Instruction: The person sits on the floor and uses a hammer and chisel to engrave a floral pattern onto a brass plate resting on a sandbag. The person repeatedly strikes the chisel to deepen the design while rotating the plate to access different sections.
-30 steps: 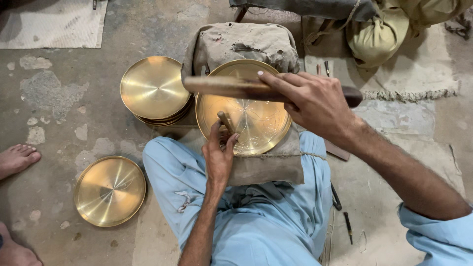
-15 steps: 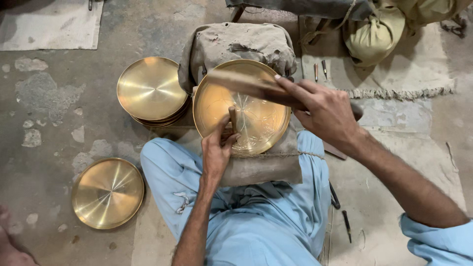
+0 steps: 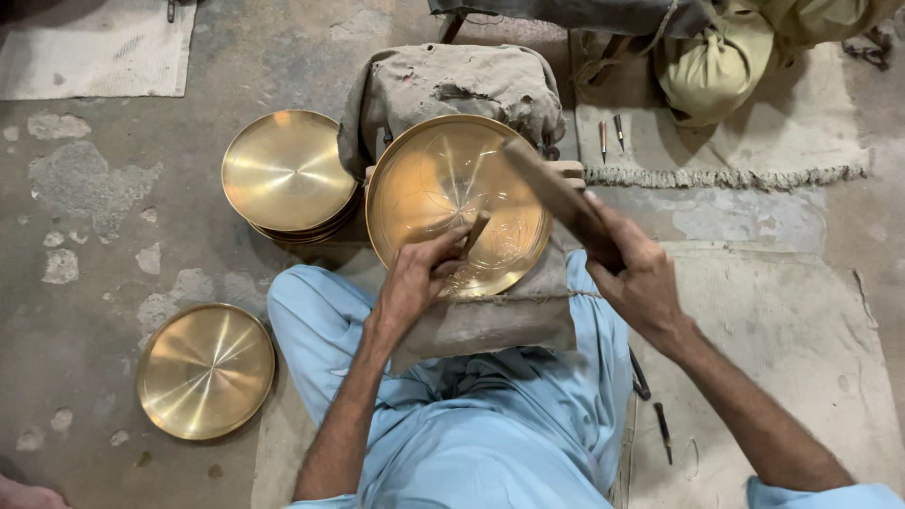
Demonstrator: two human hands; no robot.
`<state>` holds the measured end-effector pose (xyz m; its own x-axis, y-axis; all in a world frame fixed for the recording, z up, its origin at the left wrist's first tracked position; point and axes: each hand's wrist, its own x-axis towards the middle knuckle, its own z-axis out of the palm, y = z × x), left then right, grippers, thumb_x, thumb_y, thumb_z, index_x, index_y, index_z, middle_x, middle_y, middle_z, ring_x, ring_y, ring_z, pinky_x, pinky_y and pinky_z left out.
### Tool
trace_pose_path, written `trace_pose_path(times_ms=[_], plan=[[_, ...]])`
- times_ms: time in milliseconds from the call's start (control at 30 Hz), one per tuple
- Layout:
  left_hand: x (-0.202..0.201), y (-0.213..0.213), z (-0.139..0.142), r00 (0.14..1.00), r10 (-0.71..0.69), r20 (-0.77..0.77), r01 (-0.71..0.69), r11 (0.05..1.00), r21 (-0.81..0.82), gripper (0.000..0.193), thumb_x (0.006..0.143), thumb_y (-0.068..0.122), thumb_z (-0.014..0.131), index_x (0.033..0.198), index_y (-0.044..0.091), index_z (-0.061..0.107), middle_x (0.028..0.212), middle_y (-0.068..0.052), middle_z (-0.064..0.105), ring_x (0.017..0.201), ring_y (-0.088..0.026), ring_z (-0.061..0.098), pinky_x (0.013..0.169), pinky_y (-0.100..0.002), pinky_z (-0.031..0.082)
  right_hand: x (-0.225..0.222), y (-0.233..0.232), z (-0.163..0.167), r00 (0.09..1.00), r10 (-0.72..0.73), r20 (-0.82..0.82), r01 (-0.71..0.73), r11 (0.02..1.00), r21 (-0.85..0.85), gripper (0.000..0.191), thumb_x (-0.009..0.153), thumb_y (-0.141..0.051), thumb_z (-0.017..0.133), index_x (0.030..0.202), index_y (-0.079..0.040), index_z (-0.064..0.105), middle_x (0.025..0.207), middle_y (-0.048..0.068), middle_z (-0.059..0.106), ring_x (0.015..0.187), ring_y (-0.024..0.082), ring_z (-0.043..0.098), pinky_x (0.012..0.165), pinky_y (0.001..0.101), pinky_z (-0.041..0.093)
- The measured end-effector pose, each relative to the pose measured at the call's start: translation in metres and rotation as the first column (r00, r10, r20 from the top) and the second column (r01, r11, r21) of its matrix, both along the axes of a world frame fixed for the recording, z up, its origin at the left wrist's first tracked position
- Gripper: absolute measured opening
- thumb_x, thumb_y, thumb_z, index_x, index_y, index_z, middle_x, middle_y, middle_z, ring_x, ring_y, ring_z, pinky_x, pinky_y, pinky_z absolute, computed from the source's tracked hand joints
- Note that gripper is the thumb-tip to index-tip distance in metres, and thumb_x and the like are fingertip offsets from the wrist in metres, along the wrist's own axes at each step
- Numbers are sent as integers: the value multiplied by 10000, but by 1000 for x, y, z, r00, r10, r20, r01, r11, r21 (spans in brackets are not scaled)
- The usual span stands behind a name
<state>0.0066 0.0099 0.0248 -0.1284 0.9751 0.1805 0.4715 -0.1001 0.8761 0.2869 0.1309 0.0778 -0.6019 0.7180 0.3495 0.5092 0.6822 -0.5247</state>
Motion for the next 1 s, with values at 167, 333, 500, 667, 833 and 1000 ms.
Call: trace_pose_path(times_ms=[167, 333, 500, 667, 833, 1000], plan=[[-5, 6, 9, 989, -102, -112, 90, 990, -106, 568, 855, 21, 729, 1397, 135, 603, 1048, -116, 778, 912, -241, 766, 812, -385, 596, 20, -14, -26, 962, -113, 249, 111, 994, 22, 845, 781, -65, 738, 1548, -297, 469, 1031, 63, 725, 766, 235, 711, 701, 391, 626], [-11, 14, 9, 962, -212, -175, 194, 975, -112, 582, 845, 23, 726, 1402, 137, 601, 1023, -110, 772, 907, -254, 749, 840, -406, 588, 36, -23, -49, 997, -66, 44, 68, 997, -37, 874, 758, -57, 733, 1562, -257, 453, 1132, 109, 713, 885, 261, 724, 767, 407, 622], [-12, 16, 1, 921, -270, -280, 285, 959, 13, 584, 811, 37, 727, 1376, 117, 603, 1143, -112, 758, 962, -268, 743, 876, -427, 580, 33, -34, -57, 951, -168, -261, 122, 975, -184, 780, 879, -98, 687, 1579, -258, 384, 1000, 27, 712, 850, 224, 728, 755, 388, 605], [-13, 10, 2, 973, -188, -136, 179, 981, -76, 587, 878, 36, 692, 1440, 124, 548, 1112, -106, 764, 968, -243, 755, 859, -391, 601, 39, -29, -36, 949, -135, 283, 156, 986, -54, 789, 749, -42, 677, 1486, -282, 530, 1070, 78, 731, 865, 286, 724, 671, 419, 592], [-12, 5, 6, 987, -136, -80, 128, 986, -105, 568, 901, 48, 692, 1442, 146, 547, 1067, -98, 768, 944, -215, 771, 822, -355, 621, 38, -18, -24, 941, -75, 330, 92, 995, -36, 825, 751, -78, 721, 1520, -249, 478, 1112, 112, 683, 891, 308, 704, 727, 430, 600], [-13, 8, 8, 974, -173, -148, 162, 983, -83, 611, 865, 20, 704, 1440, 170, 563, 1049, -105, 771, 912, -232, 761, 802, -375, 609, 40, -8, -22, 903, -29, 428, -5, 997, 78, 853, 711, -138, 806, 1489, -313, 506, 1133, 103, 665, 942, 293, 694, 819, 425, 610]])
